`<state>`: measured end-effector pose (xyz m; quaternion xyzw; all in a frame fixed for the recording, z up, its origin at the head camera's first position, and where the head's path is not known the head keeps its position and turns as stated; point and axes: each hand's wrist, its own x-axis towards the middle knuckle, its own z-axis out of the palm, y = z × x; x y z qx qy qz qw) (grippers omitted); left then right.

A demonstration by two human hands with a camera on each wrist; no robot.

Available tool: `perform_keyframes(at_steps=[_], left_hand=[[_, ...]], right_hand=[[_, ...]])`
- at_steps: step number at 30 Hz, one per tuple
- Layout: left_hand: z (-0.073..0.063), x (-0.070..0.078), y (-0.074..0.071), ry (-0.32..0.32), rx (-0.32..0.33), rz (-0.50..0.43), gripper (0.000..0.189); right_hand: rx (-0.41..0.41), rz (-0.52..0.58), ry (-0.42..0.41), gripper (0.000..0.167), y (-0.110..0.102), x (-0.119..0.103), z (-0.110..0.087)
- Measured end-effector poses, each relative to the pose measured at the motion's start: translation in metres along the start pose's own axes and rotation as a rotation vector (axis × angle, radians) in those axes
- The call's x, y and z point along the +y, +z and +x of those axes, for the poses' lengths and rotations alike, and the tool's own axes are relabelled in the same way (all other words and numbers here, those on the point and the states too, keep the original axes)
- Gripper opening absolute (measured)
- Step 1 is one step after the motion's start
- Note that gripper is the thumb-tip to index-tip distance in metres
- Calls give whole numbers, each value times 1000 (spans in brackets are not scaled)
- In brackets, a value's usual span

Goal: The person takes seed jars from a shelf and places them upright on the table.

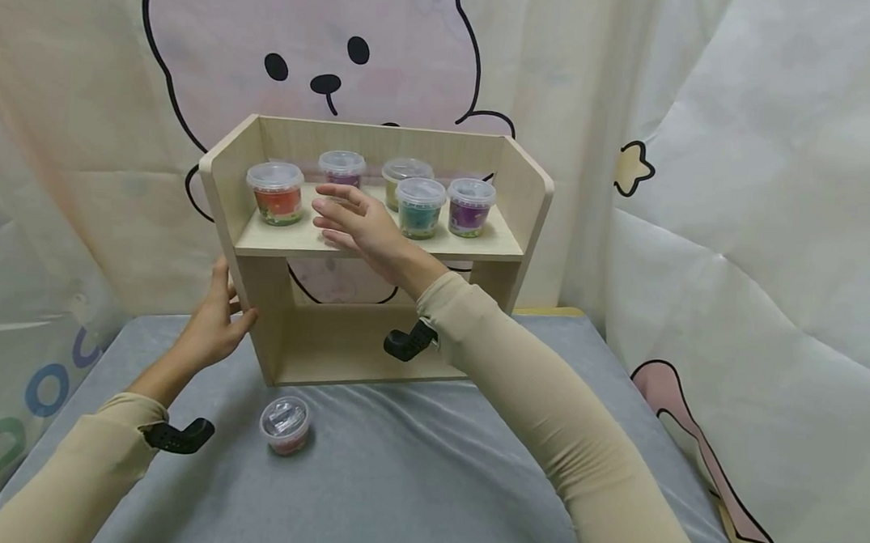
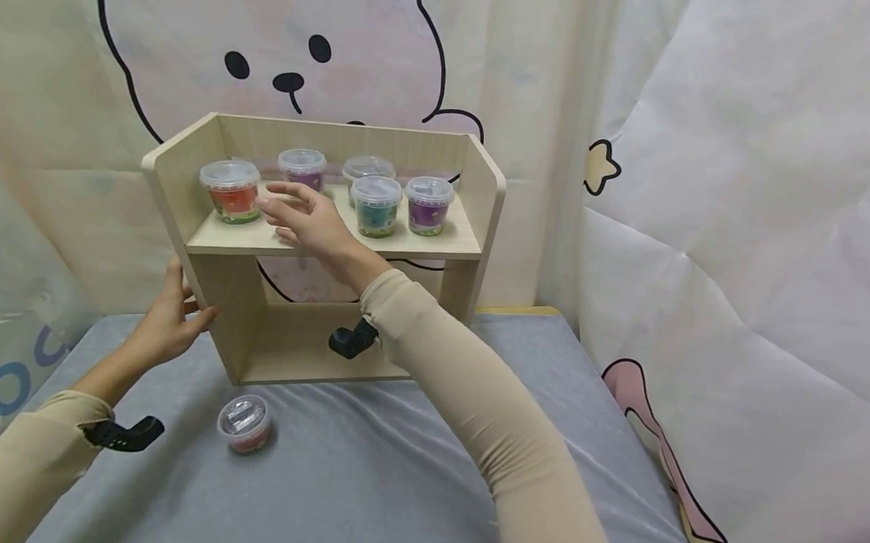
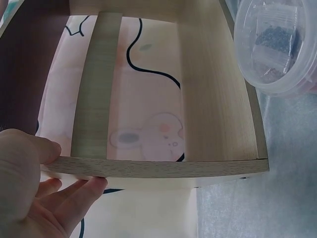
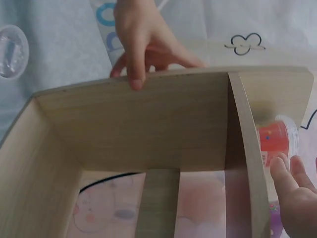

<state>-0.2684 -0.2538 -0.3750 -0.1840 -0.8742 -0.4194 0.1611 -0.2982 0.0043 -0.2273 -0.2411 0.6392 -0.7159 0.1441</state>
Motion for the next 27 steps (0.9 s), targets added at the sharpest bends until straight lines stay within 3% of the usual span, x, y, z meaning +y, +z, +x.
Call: perform_keyframes(at_steps=[9, 20, 27], left_hand=[[-1, 4, -1, -22, -2, 14, 102], [1, 1, 1, 6, 6, 2, 98], [1, 1, 0, -31, -9, 11, 99]], right_hand=[[17, -145, 18, 54, 6, -7, 22], [29, -162, 79, 67, 12, -4, 38], [57, -245, 97, 77, 17, -1, 45]])
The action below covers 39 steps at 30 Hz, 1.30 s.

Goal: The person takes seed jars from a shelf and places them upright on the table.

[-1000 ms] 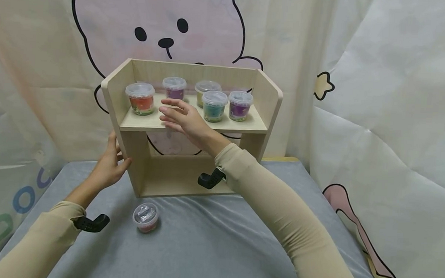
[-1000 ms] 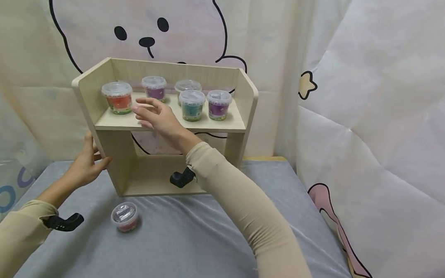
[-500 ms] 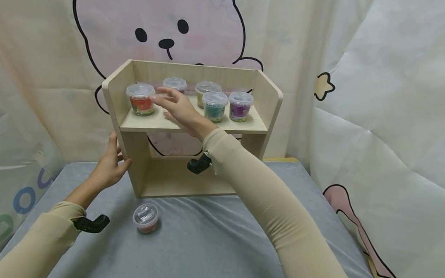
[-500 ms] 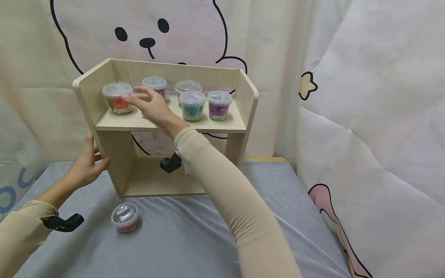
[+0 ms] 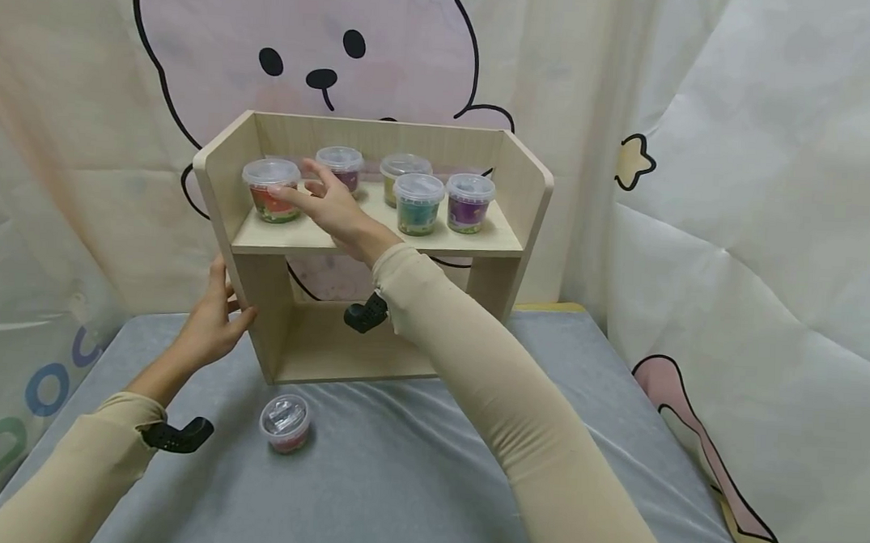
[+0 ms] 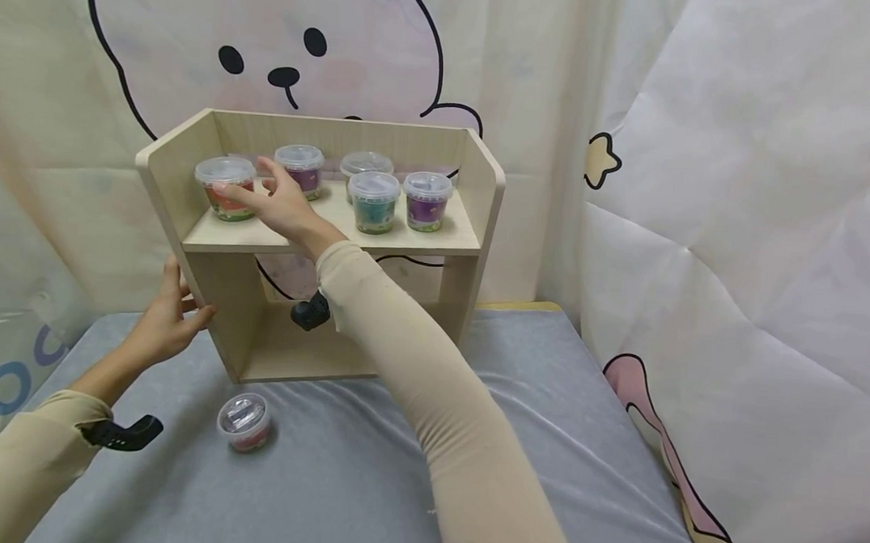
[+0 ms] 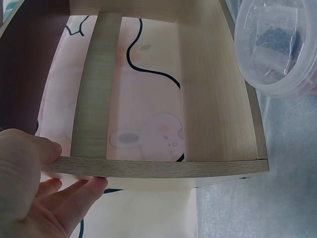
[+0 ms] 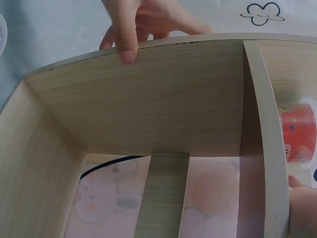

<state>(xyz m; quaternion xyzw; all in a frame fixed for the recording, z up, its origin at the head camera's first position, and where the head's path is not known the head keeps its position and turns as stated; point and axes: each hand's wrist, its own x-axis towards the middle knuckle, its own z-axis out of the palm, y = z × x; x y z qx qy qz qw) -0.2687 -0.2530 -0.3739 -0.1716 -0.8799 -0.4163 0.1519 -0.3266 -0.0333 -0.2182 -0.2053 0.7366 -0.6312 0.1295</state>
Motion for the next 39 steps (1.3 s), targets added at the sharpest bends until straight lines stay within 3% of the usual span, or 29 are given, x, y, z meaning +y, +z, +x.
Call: perform_keyframes(at_steps=[12, 20, 31, 39], left_hand=[[2, 1, -2, 15, -1, -20, 100], [3, 1, -2, 34, 4, -15, 99], [1, -1, -1, 34, 7, -7, 102], [1, -1, 1, 44, 13, -17, 100]], right_hand=[[49, -68, -11, 86, 9, -4, 11], [56, -170, -20, 80, 15, -5, 13], [175, -145, -64, 65, 29, -3, 15], [135, -68, -81, 60, 26, -5, 7]])
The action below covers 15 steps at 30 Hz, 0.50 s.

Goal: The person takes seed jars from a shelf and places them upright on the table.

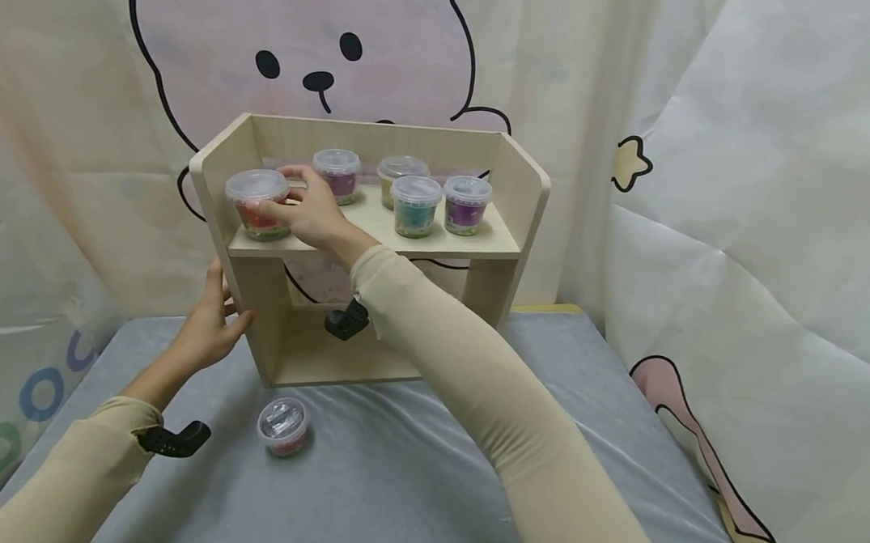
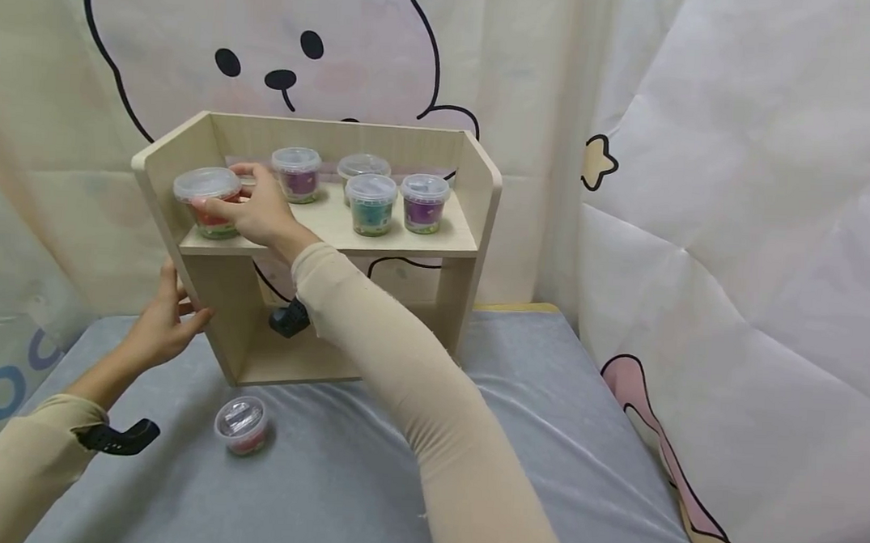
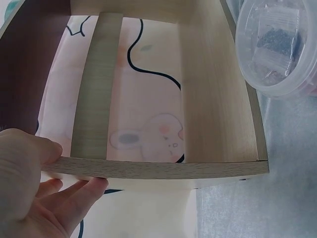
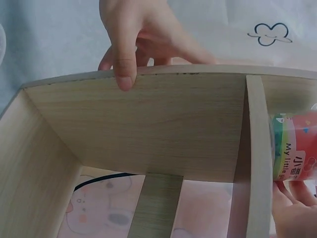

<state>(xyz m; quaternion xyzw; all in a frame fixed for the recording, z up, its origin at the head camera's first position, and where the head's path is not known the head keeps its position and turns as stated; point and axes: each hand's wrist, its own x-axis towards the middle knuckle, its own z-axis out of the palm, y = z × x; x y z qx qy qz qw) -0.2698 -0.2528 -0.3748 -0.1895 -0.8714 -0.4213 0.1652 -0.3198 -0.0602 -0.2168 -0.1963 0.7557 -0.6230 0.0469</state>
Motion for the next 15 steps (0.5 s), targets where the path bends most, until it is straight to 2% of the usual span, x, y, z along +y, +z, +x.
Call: perform_keyframes(at_steps=[4, 15], left_hand=[[0, 2, -2, -1, 6, 6, 99], [-3, 2, 0, 6, -6, 10, 98]], right_hand=[[-40, 23, -14, 60, -5, -2, -8], [-88, 47, -16, 58, -21, 1, -28]])
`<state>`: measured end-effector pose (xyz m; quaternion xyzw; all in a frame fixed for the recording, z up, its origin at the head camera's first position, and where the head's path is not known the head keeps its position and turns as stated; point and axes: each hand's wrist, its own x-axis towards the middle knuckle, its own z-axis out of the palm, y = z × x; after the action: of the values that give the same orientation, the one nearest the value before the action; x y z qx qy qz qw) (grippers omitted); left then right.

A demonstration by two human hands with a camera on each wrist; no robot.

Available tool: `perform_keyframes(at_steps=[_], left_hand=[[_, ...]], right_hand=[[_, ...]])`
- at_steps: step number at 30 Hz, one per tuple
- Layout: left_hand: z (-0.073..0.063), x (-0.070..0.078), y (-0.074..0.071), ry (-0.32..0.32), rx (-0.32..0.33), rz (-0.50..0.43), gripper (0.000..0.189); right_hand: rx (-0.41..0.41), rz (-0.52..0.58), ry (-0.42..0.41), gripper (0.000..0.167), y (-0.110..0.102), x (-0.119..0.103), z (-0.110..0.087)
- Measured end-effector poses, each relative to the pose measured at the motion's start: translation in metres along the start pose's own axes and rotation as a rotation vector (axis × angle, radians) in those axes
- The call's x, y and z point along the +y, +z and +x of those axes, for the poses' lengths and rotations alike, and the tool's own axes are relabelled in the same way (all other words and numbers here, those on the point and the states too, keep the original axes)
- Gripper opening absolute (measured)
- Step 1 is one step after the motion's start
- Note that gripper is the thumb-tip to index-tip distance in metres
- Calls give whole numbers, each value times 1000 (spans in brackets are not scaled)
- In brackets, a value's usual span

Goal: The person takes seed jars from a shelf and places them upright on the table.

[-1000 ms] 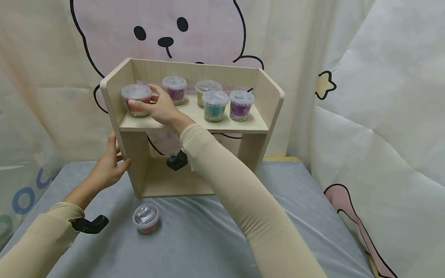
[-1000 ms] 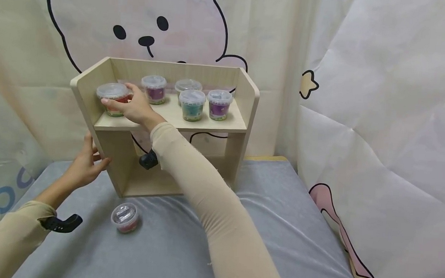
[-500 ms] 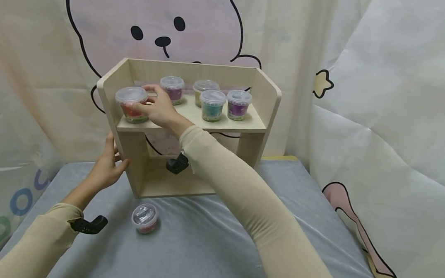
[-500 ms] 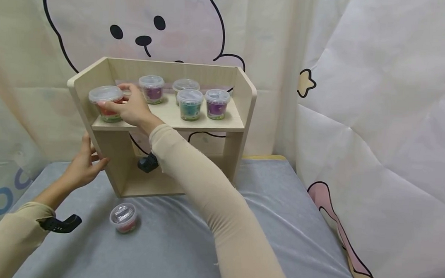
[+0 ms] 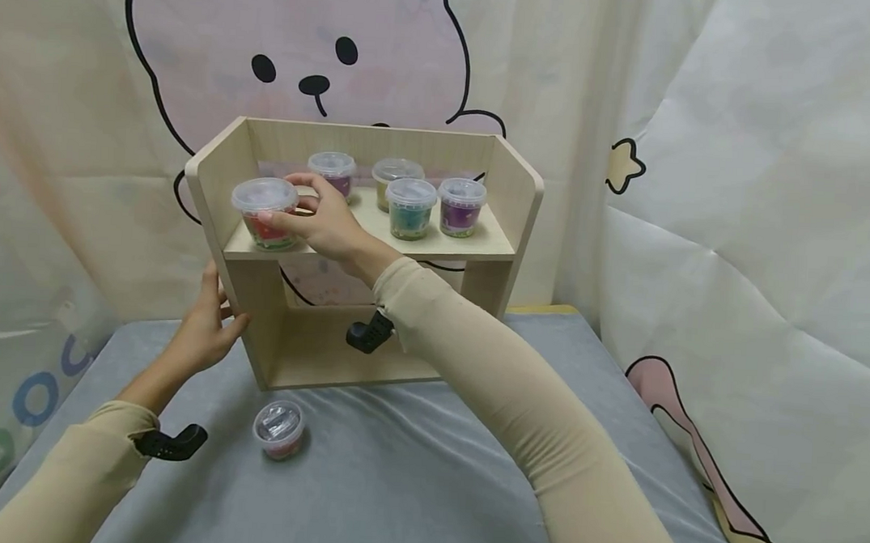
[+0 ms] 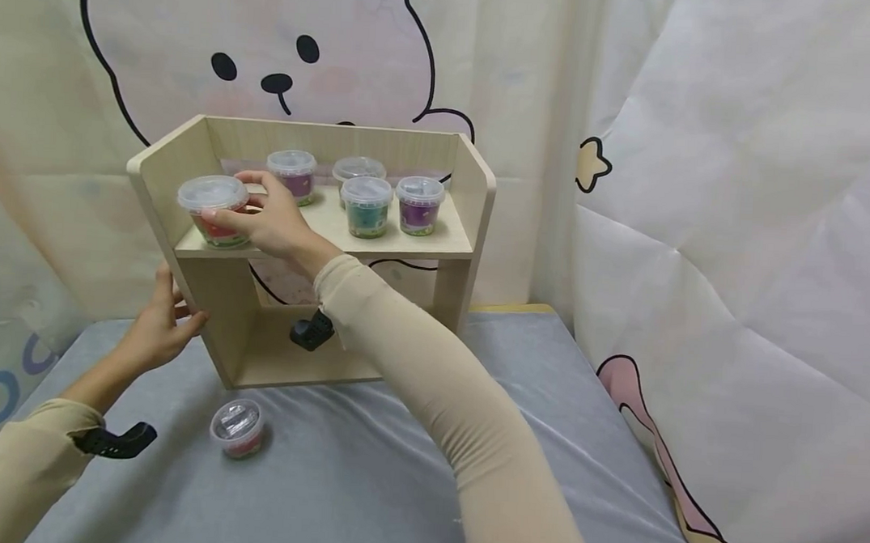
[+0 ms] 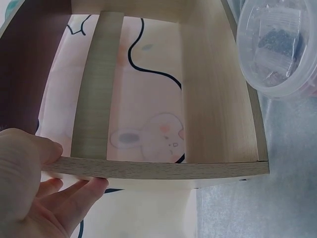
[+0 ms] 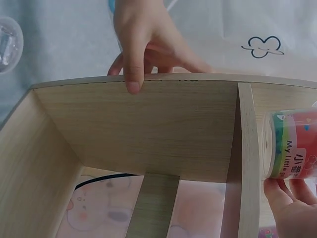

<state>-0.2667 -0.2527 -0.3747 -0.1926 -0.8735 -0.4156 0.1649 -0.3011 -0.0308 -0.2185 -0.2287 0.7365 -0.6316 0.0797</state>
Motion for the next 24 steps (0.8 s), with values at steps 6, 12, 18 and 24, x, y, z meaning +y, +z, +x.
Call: perform_keyframes(at_steps=[6, 12, 18, 24], left_hand=[[0, 1, 1, -2, 9, 5, 97], [0, 2, 0, -17, 5, 5, 97], [1, 0, 1, -16, 5, 7, 97], [1, -1, 1, -13, 15, 14, 97]], right_hand=[[-43, 22, -2, 58, -4, 0, -8], [-88, 38, -13, 56, -8, -2, -18], [-112, 40, -39, 57, -10, -3, -26], [-137, 68, -73, 58, -11, 0, -34]])
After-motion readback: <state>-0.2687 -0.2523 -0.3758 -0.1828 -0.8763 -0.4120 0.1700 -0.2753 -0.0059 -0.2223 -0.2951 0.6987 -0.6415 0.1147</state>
